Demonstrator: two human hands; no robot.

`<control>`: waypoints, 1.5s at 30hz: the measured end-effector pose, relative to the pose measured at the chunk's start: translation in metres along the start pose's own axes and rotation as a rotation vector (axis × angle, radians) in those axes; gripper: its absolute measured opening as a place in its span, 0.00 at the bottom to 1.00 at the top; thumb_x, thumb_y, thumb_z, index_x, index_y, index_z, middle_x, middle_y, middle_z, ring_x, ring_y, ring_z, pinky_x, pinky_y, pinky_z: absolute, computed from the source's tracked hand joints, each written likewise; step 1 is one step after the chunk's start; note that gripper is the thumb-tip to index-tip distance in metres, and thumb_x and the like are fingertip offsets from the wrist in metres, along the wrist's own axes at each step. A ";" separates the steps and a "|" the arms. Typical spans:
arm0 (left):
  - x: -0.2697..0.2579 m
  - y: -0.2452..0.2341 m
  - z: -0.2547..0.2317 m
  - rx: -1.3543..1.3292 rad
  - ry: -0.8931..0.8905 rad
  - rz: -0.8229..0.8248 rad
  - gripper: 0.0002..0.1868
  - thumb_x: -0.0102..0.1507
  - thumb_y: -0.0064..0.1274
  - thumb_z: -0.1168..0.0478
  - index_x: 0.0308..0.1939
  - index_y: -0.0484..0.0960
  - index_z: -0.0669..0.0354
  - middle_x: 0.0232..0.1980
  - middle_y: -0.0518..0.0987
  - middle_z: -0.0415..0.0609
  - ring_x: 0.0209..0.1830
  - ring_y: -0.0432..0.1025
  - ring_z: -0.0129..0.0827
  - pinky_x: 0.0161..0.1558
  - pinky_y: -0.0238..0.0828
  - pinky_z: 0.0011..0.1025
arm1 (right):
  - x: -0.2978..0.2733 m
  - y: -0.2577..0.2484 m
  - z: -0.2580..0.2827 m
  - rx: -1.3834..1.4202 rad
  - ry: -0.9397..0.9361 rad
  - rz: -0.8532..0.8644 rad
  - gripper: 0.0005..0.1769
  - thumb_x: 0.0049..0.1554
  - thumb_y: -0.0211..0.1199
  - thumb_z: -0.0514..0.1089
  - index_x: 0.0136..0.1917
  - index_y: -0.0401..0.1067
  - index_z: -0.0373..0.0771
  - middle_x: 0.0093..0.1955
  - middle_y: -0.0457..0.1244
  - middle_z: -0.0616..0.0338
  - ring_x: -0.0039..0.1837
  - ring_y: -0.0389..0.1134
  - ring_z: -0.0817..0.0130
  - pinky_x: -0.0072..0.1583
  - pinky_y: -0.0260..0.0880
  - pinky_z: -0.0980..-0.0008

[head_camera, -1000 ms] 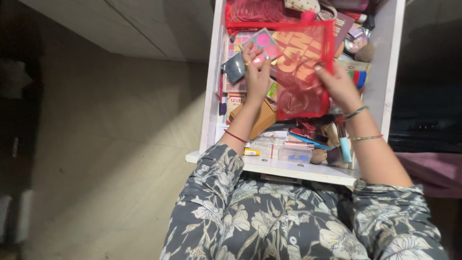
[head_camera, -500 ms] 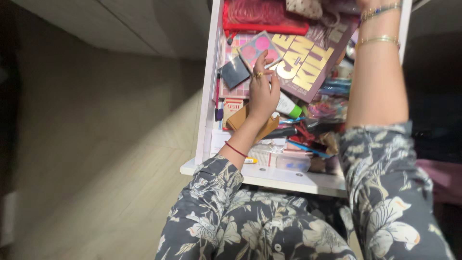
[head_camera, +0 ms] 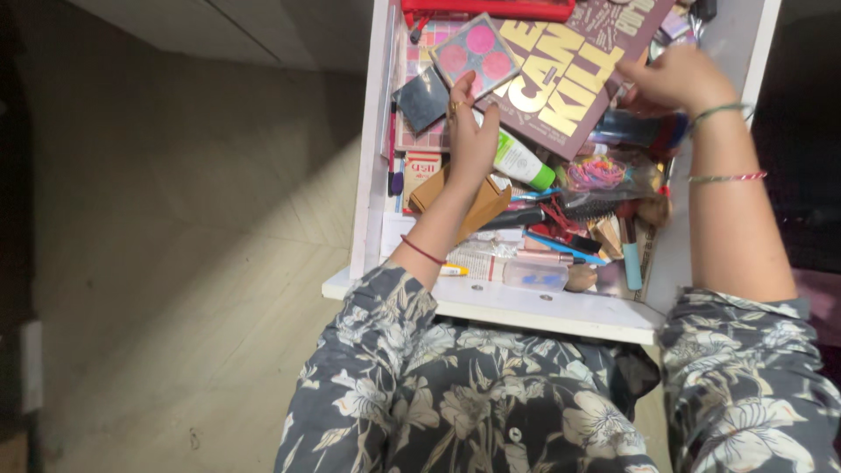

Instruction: The person organizes a drawer by picking up and moving various cosmetic items, including makeup palettes, tubes, and a small red pouch.

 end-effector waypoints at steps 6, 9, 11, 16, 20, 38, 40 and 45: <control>0.007 -0.006 0.015 0.066 -0.045 0.062 0.30 0.65 0.49 0.67 0.71 0.62 0.68 0.72 0.67 0.63 0.72 0.65 0.51 0.72 0.59 0.40 | -0.005 0.066 -0.015 0.630 -0.126 -0.102 0.22 0.67 0.68 0.58 0.45 0.79 0.36 0.37 0.65 0.66 0.36 0.61 0.82 0.38 0.57 0.80; 0.018 -0.008 0.010 0.057 -0.012 0.046 0.30 0.64 0.49 0.66 0.70 0.63 0.67 0.71 0.68 0.62 0.72 0.66 0.51 0.72 0.61 0.41 | -0.010 0.067 0.001 0.948 -0.082 -0.072 0.19 0.66 0.68 0.55 0.42 0.72 0.41 0.34 0.61 0.70 0.31 0.58 0.80 0.34 0.54 0.78; 0.013 -0.012 -0.001 0.153 0.000 0.030 0.28 0.65 0.49 0.63 0.70 0.65 0.65 0.70 0.71 0.58 0.74 0.66 0.51 0.75 0.60 0.45 | -0.018 0.062 0.023 1.049 -0.020 0.047 0.15 0.65 0.62 0.55 0.42 0.71 0.44 0.31 0.62 0.70 0.29 0.57 0.80 0.32 0.53 0.79; 0.010 -0.017 -0.034 0.721 0.068 0.155 0.20 0.70 0.42 0.55 0.64 0.76 0.55 0.72 0.72 0.46 0.81 0.53 0.52 0.75 0.31 0.65 | -0.058 0.069 0.065 1.151 -0.063 0.108 0.12 0.65 0.58 0.51 0.44 0.69 0.42 0.30 0.60 0.68 0.27 0.56 0.79 0.30 0.50 0.78; 0.014 -0.022 -0.038 0.778 0.006 0.175 0.24 0.73 0.35 0.51 0.67 0.75 0.57 0.73 0.69 0.47 0.82 0.47 0.52 0.73 0.23 0.71 | -0.092 0.062 0.049 1.267 -0.164 0.168 0.13 0.67 0.57 0.47 0.42 0.66 0.41 0.29 0.57 0.68 0.26 0.52 0.80 0.30 0.47 0.77; -0.064 0.029 -0.181 0.684 0.773 0.670 0.35 0.72 0.41 0.46 0.81 0.53 0.52 0.84 0.53 0.46 0.86 0.48 0.39 0.84 0.32 0.49 | -0.247 0.076 0.025 1.256 -0.422 0.049 0.16 0.64 0.53 0.37 0.63 0.67 0.28 0.57 0.67 0.53 0.57 0.70 0.69 0.59 0.72 0.71; -0.042 0.028 -0.171 0.788 0.630 0.598 0.36 0.71 0.41 0.49 0.81 0.52 0.54 0.84 0.52 0.47 0.85 0.48 0.39 0.82 0.33 0.47 | -0.250 0.076 0.028 1.294 -0.426 0.102 0.16 0.65 0.53 0.38 0.63 0.68 0.27 0.57 0.67 0.52 0.58 0.71 0.67 0.61 0.73 0.68; 0.011 -0.008 -0.121 0.857 0.421 0.344 0.38 0.69 0.40 0.56 0.82 0.48 0.64 0.85 0.48 0.56 0.85 0.45 0.49 0.82 0.38 0.48 | -0.251 0.069 0.034 1.314 -0.369 0.073 0.19 0.64 0.53 0.39 0.65 0.68 0.25 0.60 0.68 0.49 0.59 0.71 0.66 0.61 0.73 0.69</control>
Point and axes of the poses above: each hand's wrist, its own x-axis towards the middle knuckle, its own y-axis out of the palm, z = x × y, the point moved 1 cm from there along x, towards the middle knuckle
